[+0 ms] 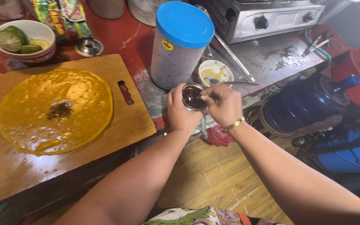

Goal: The person assembles a food item on a yellow crepe by adding a white paste, shredded meat, powdered seasonings, a dark sauce, and a dark chunky mixture. They use spoons and a compartmentalized spice container to layer ingredients on the crepe.

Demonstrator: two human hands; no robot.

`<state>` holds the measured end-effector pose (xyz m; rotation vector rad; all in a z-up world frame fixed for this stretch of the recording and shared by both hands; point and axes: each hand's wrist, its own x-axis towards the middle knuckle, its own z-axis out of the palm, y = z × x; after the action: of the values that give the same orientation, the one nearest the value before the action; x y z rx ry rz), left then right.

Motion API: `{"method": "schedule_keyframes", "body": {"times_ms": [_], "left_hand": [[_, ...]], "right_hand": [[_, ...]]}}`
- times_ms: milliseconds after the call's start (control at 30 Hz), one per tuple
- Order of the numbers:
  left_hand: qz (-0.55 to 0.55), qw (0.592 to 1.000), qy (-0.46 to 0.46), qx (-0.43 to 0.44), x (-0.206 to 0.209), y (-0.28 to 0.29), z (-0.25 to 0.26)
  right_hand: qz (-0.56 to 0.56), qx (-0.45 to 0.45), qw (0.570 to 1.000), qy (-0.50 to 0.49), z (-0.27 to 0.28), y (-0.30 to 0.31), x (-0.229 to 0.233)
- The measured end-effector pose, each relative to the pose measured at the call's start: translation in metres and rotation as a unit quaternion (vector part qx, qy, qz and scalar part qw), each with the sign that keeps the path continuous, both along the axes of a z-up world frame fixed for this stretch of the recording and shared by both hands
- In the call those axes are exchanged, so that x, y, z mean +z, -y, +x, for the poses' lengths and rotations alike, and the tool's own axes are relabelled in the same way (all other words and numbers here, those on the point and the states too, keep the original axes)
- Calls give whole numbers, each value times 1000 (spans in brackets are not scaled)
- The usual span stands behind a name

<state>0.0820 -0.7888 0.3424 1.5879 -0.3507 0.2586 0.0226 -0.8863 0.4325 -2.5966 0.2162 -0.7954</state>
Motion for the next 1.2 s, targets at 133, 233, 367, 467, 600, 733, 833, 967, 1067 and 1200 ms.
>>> {"method": "schedule_keyframes", "body": {"times_ms": [133, 233, 367, 467, 600, 733, 833, 967, 1067, 1200], "left_hand": [[5, 999, 45, -4, 9, -35, -1], [16, 998, 58, -4, 26, -65, 0], [10, 996, 88, 9, 43, -107, 0], [8, 991, 122, 52, 49, -140, 4], [39, 984, 146, 99, 61, -185, 21], [51, 986, 127, 97, 69, -219, 28], [44, 987, 123, 94, 71, -244, 31], [44, 989, 126, 71, 72, -278, 47], [47, 990, 124, 51, 69, -308, 63], [62, 991, 114, 25, 68, -349, 82]], "right_hand": [[18, 26, 999, 2, -9, -26, 16], [25, 74, 997, 23, -1, -51, 27], [-1, 148, 985, 91, 24, -82, 36], [-72, 183, 974, 110, 40, -102, 45], [-124, 255, 952, 112, 45, -128, 60], [-104, 274, 953, 76, 36, -168, 71], [-70, 261, 960, 73, 47, -204, 71], [-73, 230, 965, 106, 78, -239, 69], [-117, 199, 968, 102, 86, -254, 67], [-98, 211, 971, 63, 73, -287, 60]]}}
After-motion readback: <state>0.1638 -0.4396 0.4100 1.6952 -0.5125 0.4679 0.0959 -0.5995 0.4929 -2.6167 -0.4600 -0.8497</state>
